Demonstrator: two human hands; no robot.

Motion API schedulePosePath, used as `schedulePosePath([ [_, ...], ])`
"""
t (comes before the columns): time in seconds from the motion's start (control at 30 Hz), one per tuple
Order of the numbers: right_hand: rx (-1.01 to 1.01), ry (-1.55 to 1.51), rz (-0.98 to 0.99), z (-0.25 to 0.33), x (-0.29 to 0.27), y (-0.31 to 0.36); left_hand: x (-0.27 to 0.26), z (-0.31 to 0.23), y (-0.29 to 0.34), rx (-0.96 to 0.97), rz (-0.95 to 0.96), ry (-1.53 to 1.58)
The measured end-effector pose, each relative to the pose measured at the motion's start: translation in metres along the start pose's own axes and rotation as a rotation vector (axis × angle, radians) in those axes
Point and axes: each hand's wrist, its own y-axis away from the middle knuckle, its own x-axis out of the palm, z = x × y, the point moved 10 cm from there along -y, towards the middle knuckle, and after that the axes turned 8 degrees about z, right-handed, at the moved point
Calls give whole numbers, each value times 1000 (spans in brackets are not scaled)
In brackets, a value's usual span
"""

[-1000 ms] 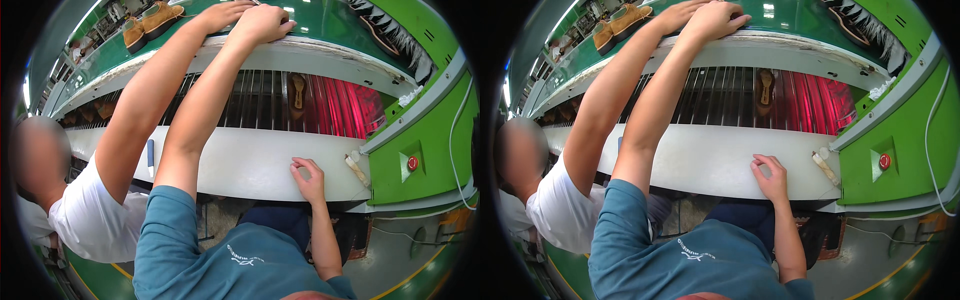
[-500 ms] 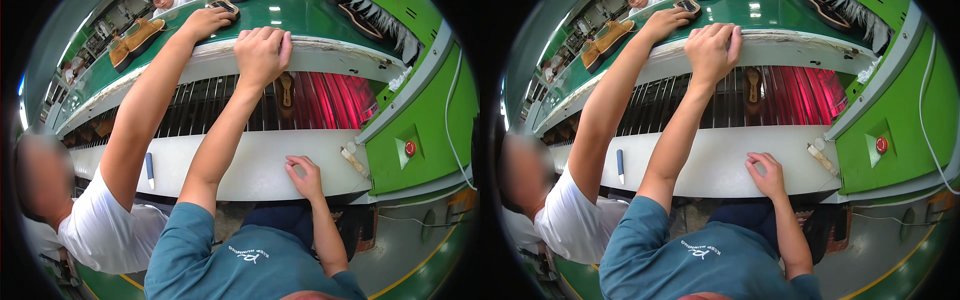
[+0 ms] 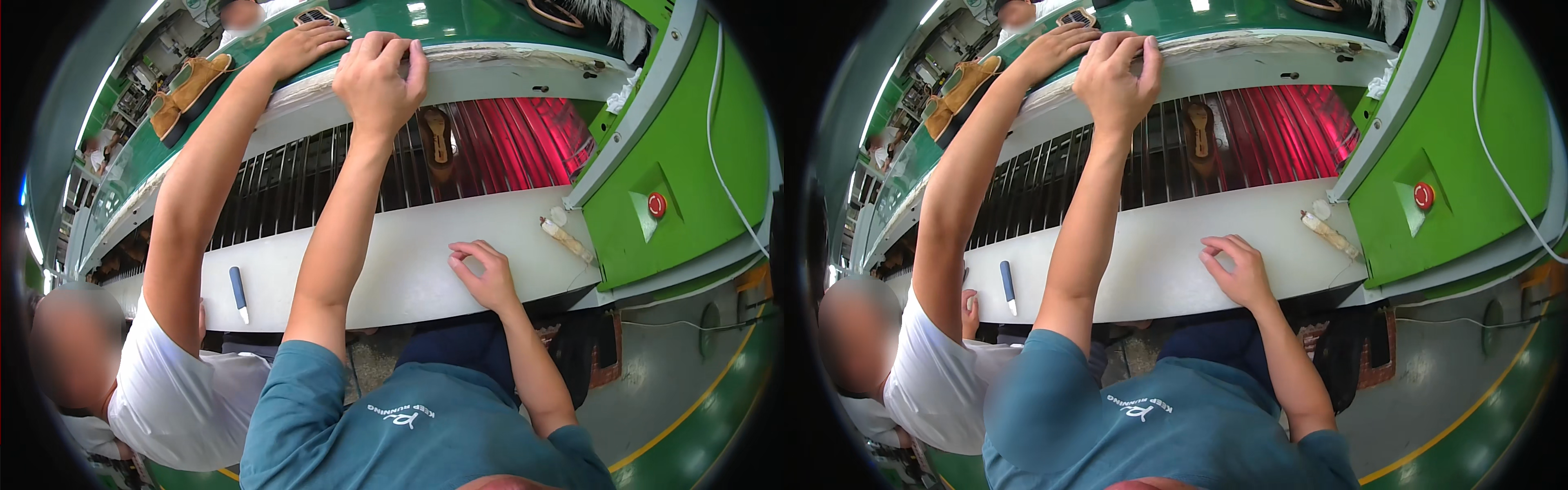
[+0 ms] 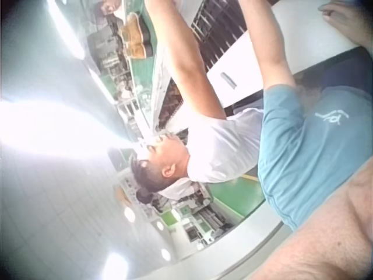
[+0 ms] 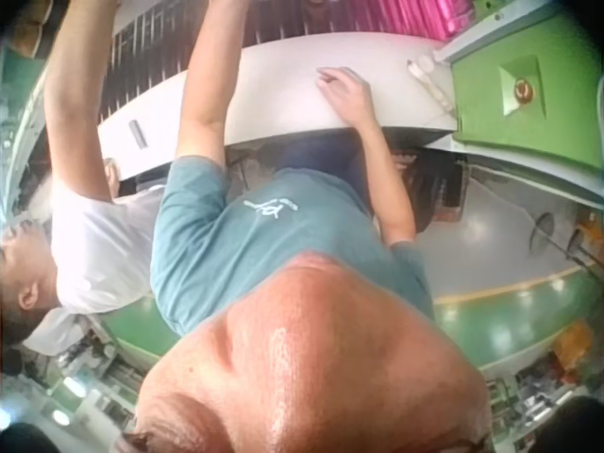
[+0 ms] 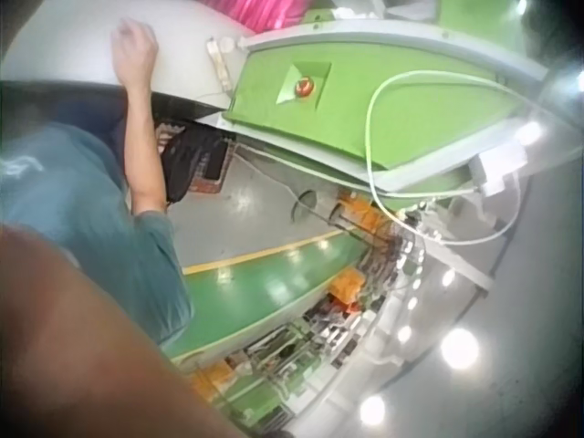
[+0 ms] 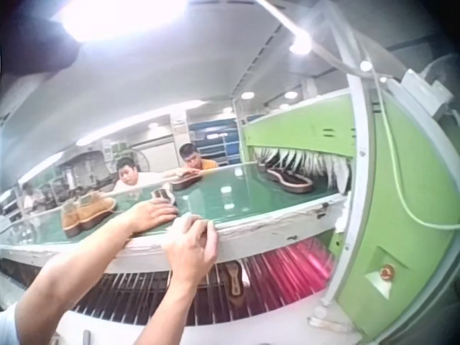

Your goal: The person assembles brown suede shoes by attaching black rubber soles to the uppers. They pick up shoes and soles from a conveyor belt, align the parts, and press them together by hand. The person repeatedly handles the shoes, turning them over to inspect the attachment before placing them back on the line.

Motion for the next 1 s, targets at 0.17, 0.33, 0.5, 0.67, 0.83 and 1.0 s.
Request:
schedulePosePath([
  [0.17,3,4,0,-1,0,1,2,2,-3,-68,50,-42],
  [0.33,32,19,-3,-6,-3,3,20,13,-16,-279,278,32],
  [0.5,16,-18,-7,-8,-2,4,81,-30,-59,-155,590,159],
  [0.67,41,-45,-14,-15,-3,7,175,-97,-107,-54,788,137],
  [0.83,37,-39,-11,-14,-2,7,233,-133,-111,0,920,67],
  [1.0,7,-45,-16,-14,-3,6,265,-130,-109,147,928,180],
])
